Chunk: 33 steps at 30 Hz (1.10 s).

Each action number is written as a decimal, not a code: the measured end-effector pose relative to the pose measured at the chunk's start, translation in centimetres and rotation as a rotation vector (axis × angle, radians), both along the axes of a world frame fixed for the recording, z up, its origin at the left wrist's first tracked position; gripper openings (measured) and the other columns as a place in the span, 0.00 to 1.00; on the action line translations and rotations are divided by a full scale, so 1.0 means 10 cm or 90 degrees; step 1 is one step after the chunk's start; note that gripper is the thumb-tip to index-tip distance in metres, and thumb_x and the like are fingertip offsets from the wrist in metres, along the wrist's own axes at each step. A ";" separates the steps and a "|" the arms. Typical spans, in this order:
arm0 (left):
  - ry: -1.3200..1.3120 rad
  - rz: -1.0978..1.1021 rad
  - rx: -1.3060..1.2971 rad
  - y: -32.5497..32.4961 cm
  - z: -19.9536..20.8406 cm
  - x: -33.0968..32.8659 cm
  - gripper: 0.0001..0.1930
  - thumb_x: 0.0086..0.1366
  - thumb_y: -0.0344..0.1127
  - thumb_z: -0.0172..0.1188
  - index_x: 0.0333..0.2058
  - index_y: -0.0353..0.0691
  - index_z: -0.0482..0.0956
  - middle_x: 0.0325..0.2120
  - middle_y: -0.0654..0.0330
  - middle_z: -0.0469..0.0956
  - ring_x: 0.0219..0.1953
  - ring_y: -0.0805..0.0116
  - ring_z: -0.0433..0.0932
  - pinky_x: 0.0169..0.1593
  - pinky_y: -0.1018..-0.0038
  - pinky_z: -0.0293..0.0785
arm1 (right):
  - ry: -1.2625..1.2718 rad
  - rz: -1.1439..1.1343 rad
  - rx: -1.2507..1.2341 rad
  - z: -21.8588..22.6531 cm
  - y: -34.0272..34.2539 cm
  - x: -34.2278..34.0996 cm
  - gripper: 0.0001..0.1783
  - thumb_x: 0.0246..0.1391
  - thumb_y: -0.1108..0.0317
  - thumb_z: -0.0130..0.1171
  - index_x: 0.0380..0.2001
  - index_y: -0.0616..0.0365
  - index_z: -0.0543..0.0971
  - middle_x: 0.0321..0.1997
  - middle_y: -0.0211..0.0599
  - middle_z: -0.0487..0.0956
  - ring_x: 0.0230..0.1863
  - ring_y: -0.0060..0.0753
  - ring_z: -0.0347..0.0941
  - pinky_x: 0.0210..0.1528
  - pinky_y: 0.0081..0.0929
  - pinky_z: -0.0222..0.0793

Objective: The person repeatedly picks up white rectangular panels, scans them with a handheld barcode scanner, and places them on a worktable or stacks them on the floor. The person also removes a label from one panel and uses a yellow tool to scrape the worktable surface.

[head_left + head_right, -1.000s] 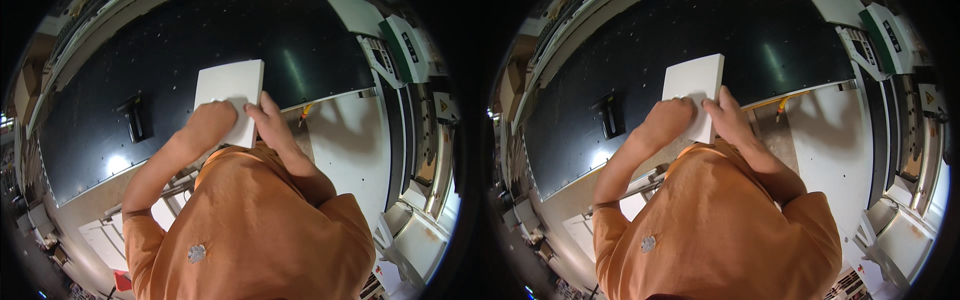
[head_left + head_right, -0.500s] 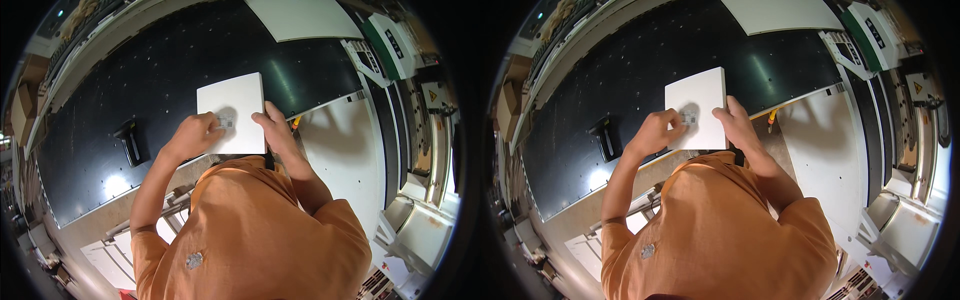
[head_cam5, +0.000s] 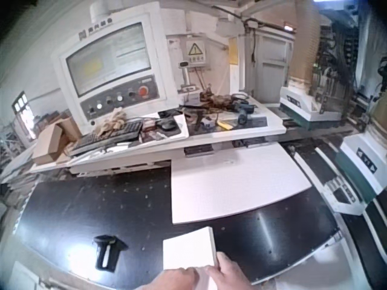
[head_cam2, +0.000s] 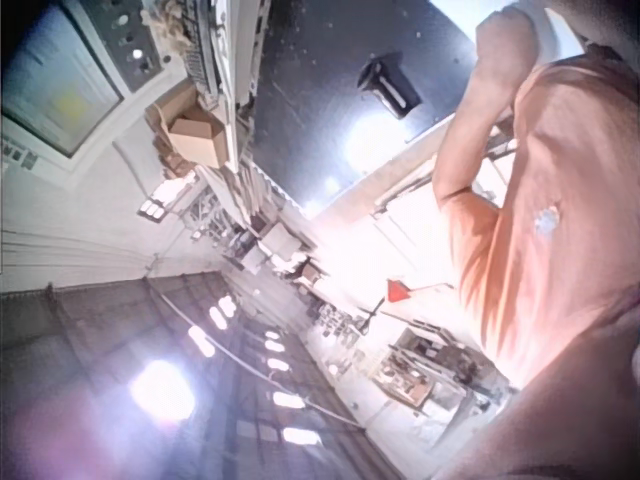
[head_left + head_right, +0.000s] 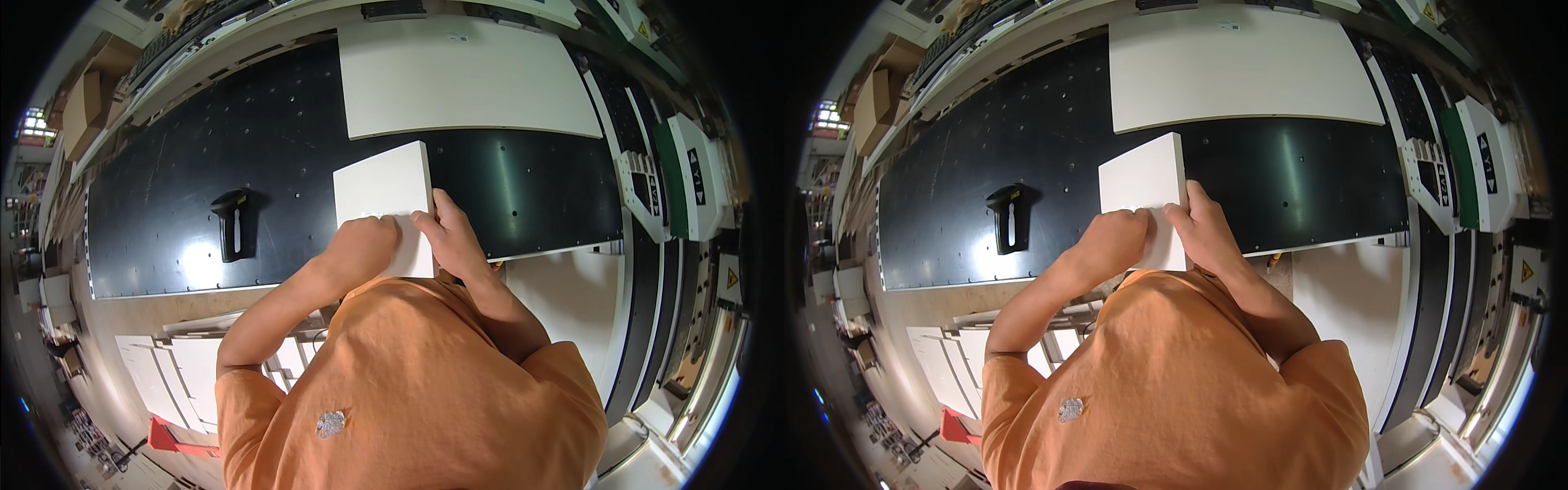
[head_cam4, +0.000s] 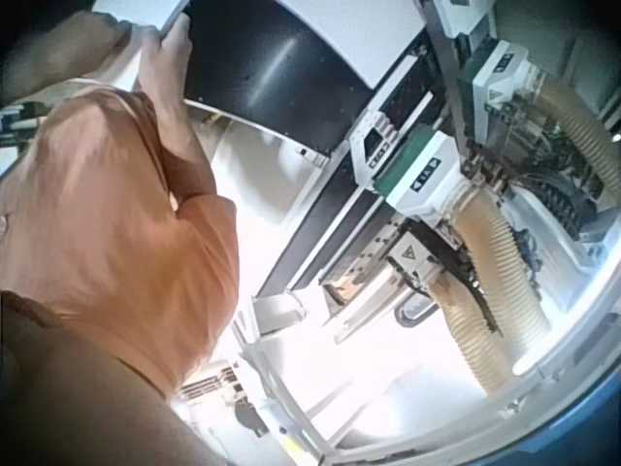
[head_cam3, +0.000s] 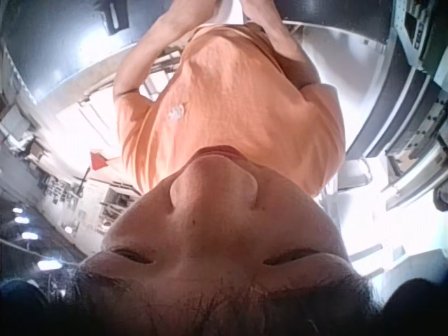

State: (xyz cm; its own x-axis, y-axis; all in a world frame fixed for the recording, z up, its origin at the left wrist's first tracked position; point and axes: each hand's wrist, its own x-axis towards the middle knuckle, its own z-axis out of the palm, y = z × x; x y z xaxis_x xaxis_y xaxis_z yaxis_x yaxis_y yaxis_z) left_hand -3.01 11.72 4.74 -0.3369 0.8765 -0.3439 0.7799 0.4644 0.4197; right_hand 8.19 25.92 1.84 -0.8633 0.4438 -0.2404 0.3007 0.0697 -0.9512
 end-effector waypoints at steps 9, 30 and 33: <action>-0.302 0.321 0.250 0.03 -0.31 -0.16 0.10 0.55 0.31 0.54 0.18 0.32 0.71 0.12 0.60 0.67 0.17 0.74 0.62 0.23 0.71 0.63 | -0.018 0.155 -0.109 -0.23 0.72 -0.45 0.12 0.57 0.66 0.56 0.35 0.66 0.73 0.31 0.38 0.77 0.32 0.24 0.71 0.37 0.28 0.68; -0.404 0.895 0.877 -0.16 0.08 -0.89 0.04 0.55 0.28 0.49 0.24 0.40 0.71 0.18 0.58 0.76 0.10 0.82 0.52 0.13 0.82 0.47 | 0.104 0.245 -0.054 -0.85 2.08 -1.43 0.21 0.60 0.61 0.56 0.49 0.68 0.73 0.40 0.35 0.78 0.42 0.24 0.71 0.45 0.22 0.67; -0.376 0.942 0.871 -0.11 -0.18 -0.90 0.04 0.57 0.28 0.50 0.24 0.42 0.72 0.18 0.59 0.76 0.10 0.82 0.53 0.12 0.81 0.47 | 0.105 0.237 -0.125 -0.85 1.77 -1.02 0.19 0.59 0.62 0.57 0.48 0.66 0.73 0.38 0.33 0.76 0.41 0.23 0.69 0.45 0.22 0.66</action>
